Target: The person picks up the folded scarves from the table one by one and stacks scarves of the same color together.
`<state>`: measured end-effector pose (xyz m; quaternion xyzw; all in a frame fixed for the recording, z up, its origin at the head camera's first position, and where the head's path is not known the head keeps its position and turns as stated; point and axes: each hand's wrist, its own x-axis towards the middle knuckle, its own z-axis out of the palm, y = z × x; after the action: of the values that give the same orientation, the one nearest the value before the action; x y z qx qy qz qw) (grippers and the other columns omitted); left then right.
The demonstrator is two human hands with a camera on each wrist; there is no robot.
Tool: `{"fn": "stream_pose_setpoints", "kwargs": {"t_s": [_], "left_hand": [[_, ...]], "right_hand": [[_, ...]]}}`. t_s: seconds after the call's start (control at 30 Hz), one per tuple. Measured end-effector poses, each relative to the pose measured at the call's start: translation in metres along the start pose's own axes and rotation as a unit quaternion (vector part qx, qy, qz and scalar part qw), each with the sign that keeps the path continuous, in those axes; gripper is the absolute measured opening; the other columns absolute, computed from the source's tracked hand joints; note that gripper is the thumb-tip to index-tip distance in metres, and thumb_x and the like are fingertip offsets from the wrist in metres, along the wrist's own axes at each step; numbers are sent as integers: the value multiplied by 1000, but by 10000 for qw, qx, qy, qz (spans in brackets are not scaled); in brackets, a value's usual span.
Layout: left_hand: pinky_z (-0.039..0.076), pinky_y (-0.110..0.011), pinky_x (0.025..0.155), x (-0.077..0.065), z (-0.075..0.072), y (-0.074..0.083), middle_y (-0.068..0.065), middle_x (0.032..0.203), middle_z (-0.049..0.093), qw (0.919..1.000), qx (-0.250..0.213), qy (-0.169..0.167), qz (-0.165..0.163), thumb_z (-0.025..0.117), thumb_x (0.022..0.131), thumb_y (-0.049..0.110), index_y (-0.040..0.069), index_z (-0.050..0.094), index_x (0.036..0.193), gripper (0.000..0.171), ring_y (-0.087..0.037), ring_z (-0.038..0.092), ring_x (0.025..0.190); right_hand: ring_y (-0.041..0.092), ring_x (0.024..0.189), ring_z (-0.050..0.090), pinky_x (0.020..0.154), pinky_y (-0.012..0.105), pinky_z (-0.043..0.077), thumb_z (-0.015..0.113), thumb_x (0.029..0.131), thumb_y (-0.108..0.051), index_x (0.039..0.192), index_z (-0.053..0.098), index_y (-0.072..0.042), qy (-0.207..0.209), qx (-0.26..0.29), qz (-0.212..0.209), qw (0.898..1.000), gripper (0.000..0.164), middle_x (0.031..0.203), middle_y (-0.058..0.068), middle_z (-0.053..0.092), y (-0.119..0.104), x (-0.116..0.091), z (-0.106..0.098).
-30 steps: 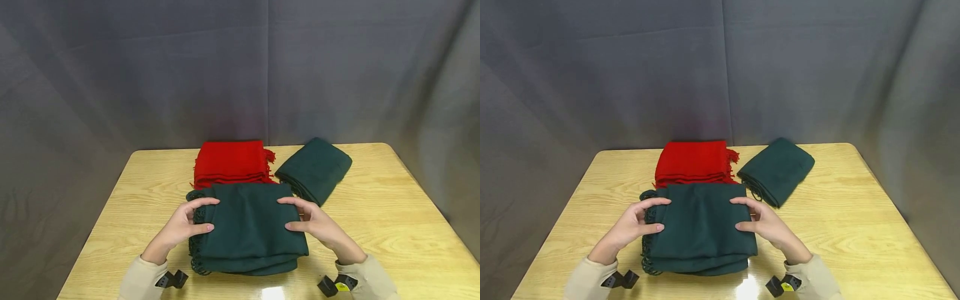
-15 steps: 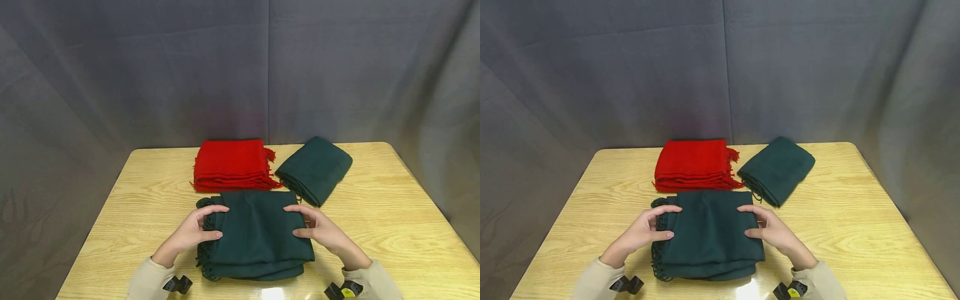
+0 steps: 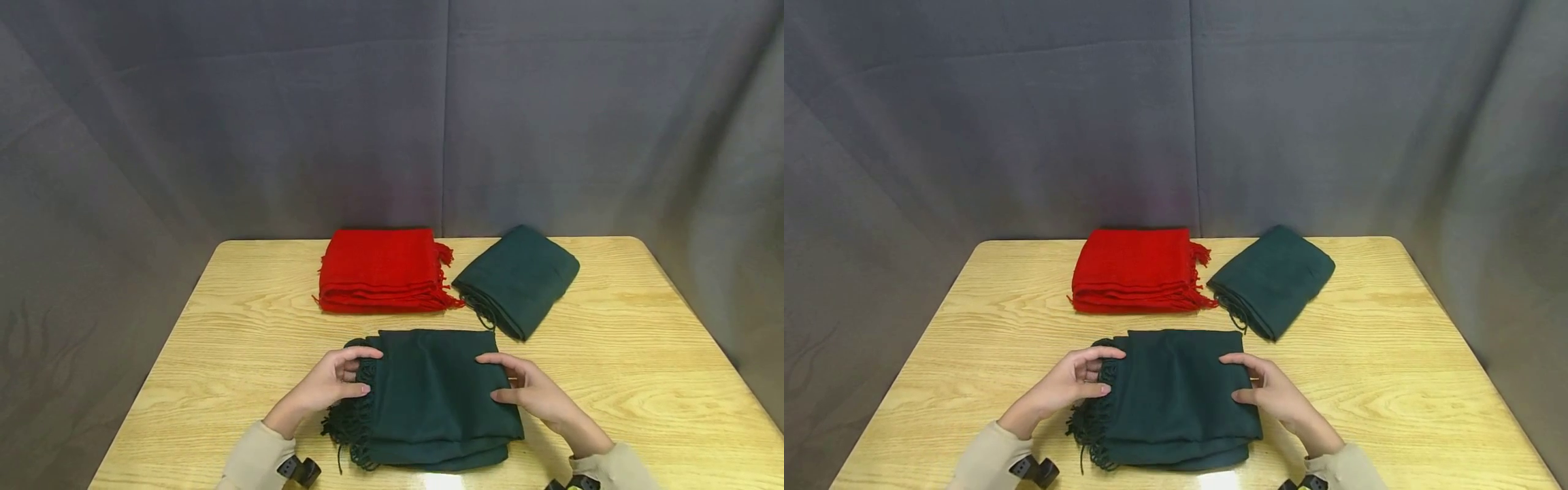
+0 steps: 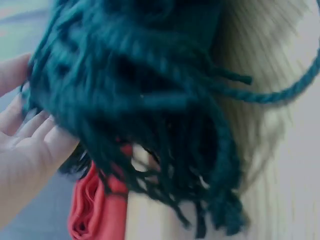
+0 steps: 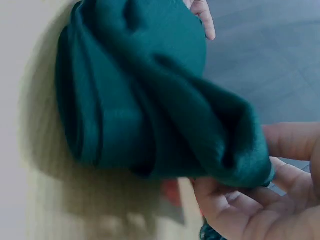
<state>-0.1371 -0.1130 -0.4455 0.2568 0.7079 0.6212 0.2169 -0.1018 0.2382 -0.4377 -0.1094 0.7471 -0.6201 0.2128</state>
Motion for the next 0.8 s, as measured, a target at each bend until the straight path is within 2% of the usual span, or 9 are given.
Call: {"fn": "stream_pose_setpoints", "kwargs": {"t_s": [0.07, 0.1, 0.17, 0.23, 0.3, 0.43, 0.6, 0.7, 0.8], "left_hand": [[39, -22, 61, 0, -2, -3, -7, 90, 47, 9998, -176, -55, -55, 61, 80, -6, -6, 48, 125, 47, -8, 36, 64], [39, -23, 62, -1, -3, -4, -5, 85, 47, 9996, -253, -99, -44, 60, 81, -7, -7, 47, 126, 47, -8, 36, 64], [39, -22, 61, -2, -5, -6, 0, 70, 37, 9994, -302, -169, -31, 59, 81, -7, -9, 45, 126, 47, -7, 38, 63], [36, -22, 57, -4, -6, -7, 1, 63, 28, 9993, -303, -206, -26, 58, 82, -8, -10, 44, 126, 47, -7, 34, 59], [35, -21, 56, -6, -7, -8, 1, 63, 29, 9994, -281, -199, -85, 57, 83, -7, -10, 44, 126, 46, -7, 33, 58], [38, -24, 57, -9, -10, -9, 0, 65, 28, 9990, -141, -182, -391, 54, 87, -3, -7, 44, 128, 42, -8, 33, 59], [49, -34, 66, -12, -16, -9, -5, 80, 49, 9964, 352, -68, -769, 52, 90, 4, -4, 45, 128, 39, -17, 51, 73], [50, -35, 65, -13, -20, -7, -12, 93, 56, 9931, 959, -19, -671, 52, 91, 6, -3, 47, 127, 38, -27, 57, 78], [49, -33, 66, -11, -21, 2, -19, 97, 60, 9873, 1545, 215, -286, 52, 90, 2, -7, 49, 124, 35, -33, 59, 80]], "right_hand": [[28, 101, 43, 73, 32, 48, 60, 80, 4, 128, 44, 5, 45, -14, 51, 10000, 51, 137, 29, 26, 5, 0, -1], [28, 101, 43, 73, 32, 48, 59, 80, 4, 129, 44, 5, 56, -16, 73, 10000, 51, 137, 28, 26, 7, 0, -1], [27, 101, 45, 74, 32, 48, 58, 80, 4, 129, 43, 6, 49, 13, 105, 9999, 51, 135, 29, 28, 10, -1, -2], [26, 100, 49, 74, 32, 49, 58, 81, 4, 129, 42, 6, 4, 71, 103, 9999, 51, 130, 29, 34, 12, -2, -4], [26, 98, 53, 74, 33, 49, 57, 82, 3, 130, 40, 8, -61, 141, 87, 9998, 51, 125, 29, 40, 13, -3, -6], [24, 95, 54, 72, 32, 50, 56, 83, 3, 130, 40, 8, -32, 67, 131, 9999, 50, 126, 30, 38, 15, -5, -10], [24, 89, 54, 65, 33, 50, 56, 83, 0, 130, 40, 8, 199, -127, 391, 9990, 50, 125, 30, 37, 17, -7, -16], [24, 89, 55, 66, 37, 51, 57, 85, -2, 131, 38, 9, 348, -42, 478, 9982, 51, 119, 29, 42, 18, -10, -21], [24, 90, 57, 69, 41, 52, 58, 86, -6, 132, 34, 11, 439, 77, 460, 9979, 54, 116, 28, 46, 19, -12, -26]]}}
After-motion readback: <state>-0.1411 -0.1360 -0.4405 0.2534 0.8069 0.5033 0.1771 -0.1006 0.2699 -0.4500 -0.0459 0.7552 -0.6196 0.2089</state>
